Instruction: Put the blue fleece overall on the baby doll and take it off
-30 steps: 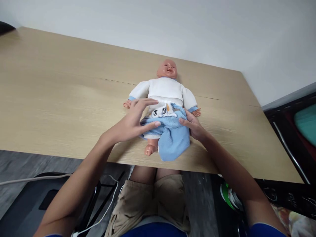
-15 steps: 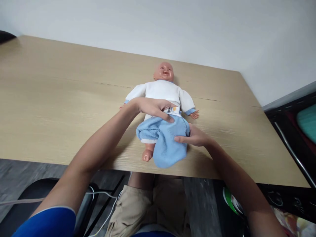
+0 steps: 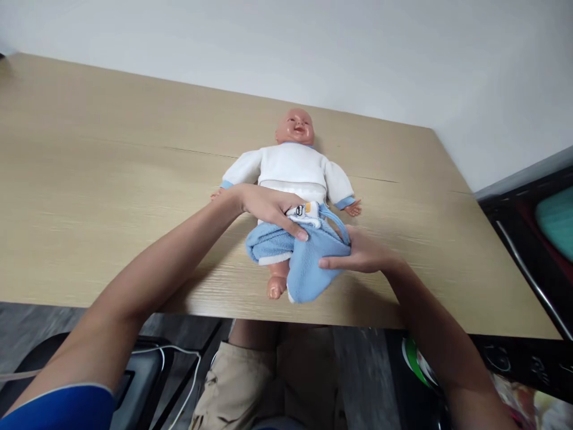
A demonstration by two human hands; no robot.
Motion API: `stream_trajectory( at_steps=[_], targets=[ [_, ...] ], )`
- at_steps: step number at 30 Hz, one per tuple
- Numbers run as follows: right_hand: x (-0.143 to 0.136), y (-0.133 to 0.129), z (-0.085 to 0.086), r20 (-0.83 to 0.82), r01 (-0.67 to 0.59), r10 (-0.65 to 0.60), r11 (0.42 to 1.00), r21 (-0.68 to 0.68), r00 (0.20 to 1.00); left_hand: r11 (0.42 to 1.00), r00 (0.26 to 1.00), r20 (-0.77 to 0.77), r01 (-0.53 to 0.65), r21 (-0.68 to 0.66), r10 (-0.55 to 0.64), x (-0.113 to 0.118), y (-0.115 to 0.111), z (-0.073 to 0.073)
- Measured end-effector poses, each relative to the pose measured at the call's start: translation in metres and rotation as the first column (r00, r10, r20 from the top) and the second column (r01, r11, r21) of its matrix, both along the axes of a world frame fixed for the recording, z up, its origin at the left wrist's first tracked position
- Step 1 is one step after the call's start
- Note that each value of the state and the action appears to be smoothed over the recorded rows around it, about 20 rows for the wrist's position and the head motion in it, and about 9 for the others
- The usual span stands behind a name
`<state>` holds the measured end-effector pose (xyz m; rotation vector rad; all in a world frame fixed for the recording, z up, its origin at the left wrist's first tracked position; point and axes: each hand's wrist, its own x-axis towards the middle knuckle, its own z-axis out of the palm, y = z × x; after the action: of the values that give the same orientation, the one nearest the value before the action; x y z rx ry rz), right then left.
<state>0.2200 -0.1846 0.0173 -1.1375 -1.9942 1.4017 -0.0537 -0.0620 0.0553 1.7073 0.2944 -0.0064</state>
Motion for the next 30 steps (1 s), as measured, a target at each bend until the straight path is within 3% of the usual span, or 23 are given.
stream_trajectory(
  at_steps=[3,6,8,12,17,23,27,30],
  targets=[
    [0.002,0.001,-0.004,-0.145,-0.018,0.0,0.992,-0.125,0.989,0.99,0.99,-0.023,0.137,0.036,-0.137,-0.002,-0.001,-0.002],
    [0.004,0.005,-0.013,-0.292,0.077,-0.122,0.984,-0.161,0.949,0.969,0.969,-0.05,0.244,0.051,-0.241,-0.002,-0.004,-0.004],
    [0.004,0.006,-0.017,-0.292,0.097,-0.149,0.978,-0.187,0.945,0.971,0.974,-0.045,0.225,0.08,-0.222,-0.001,-0.006,-0.004],
    [0.004,0.007,-0.015,-0.224,-0.004,-0.037,0.983,-0.182,0.974,0.967,0.978,-0.007,0.209,0.148,-0.21,-0.004,-0.003,-0.006],
    [0.004,0.004,-0.007,-0.222,-0.073,0.032,0.981,-0.18,0.975,0.987,0.992,0.006,0.126,0.096,-0.127,-0.007,0.001,-0.007],
    [-0.001,-0.002,-0.011,-0.305,-0.261,0.162,0.911,-0.32,0.939,0.998,0.997,0.073,0.011,0.054,-0.015,0.001,-0.006,-0.009],
    [-0.004,-0.002,-0.015,-0.37,-0.151,0.023,0.935,-0.32,0.929,0.997,0.995,0.071,0.079,-0.02,-0.077,0.003,-0.007,-0.009],
    [-0.008,0.0,-0.016,-0.447,-0.206,0.046,0.925,-0.319,0.894,0.977,0.984,0.074,0.169,-0.131,-0.16,0.003,-0.008,-0.005]
  ],
)
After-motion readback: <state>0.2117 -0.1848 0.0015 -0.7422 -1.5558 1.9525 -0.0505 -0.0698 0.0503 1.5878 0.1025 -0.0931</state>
